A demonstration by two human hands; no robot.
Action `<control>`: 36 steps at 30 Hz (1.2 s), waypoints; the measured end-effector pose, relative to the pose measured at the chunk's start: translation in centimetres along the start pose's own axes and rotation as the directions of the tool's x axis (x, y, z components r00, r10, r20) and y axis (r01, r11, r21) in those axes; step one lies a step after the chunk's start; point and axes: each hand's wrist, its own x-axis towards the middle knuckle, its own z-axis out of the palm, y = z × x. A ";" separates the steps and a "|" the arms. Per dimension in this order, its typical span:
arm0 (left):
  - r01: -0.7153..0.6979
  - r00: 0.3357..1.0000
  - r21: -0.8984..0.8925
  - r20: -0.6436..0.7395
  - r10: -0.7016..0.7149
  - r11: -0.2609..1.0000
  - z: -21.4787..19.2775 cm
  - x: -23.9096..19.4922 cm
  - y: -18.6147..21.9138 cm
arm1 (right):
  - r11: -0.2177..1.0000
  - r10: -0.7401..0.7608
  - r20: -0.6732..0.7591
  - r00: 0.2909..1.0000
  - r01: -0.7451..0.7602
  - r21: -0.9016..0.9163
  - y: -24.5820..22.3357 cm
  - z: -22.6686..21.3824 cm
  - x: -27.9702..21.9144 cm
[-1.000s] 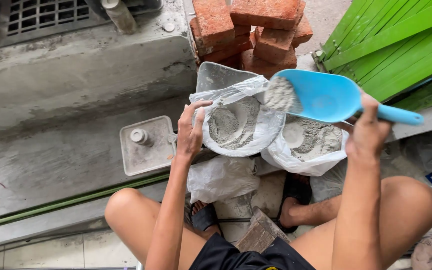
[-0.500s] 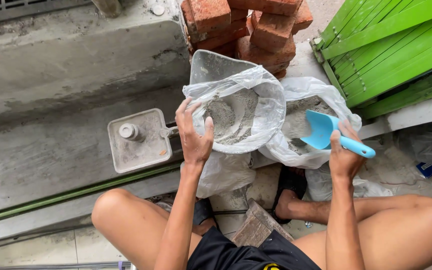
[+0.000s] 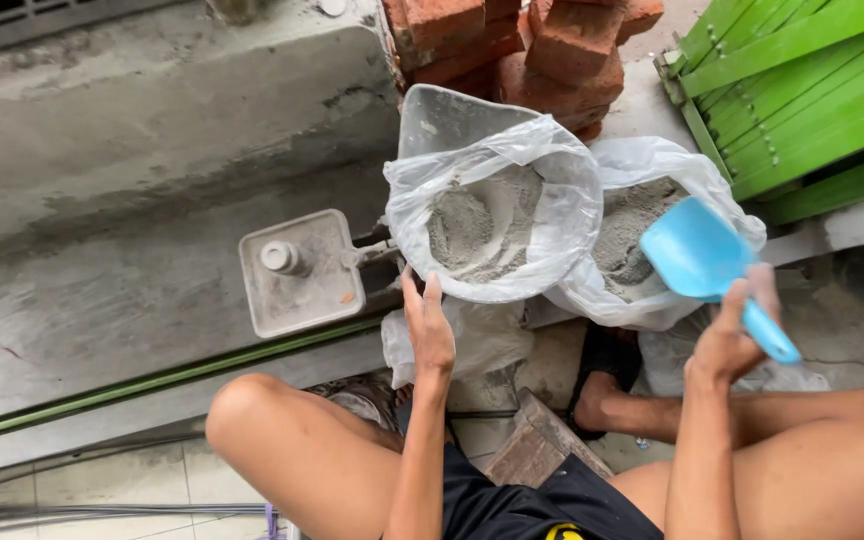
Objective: The person scoops gray powder from a large white bag into a smaller white bag using a blue scoop. They then fold and tie the smaller bag closed. The person repeats the scooping process to add more powder to the smaller bag.
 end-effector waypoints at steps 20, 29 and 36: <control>-0.268 0.956 -0.036 -0.135 0.261 0.963 -0.1 1.8 -6.5 | 0.487 0.797 0.385 0.465 -0.118 -0.865 2.3 -1.0 2.4; -0.283 0.945 -0.062 -0.186 0.267 0.957 1.2 -0.6 -3.6 | 0.332 0.753 0.285 0.593 0.032 -0.943 -9.6 -1.9 2.9; 0.092 0.992 -0.008 0.086 -0.091 0.996 5.3 -2.7 -6.1 | 0.288 0.862 0.256 0.438 -0.008 -0.958 -14.0 -0.1 5.8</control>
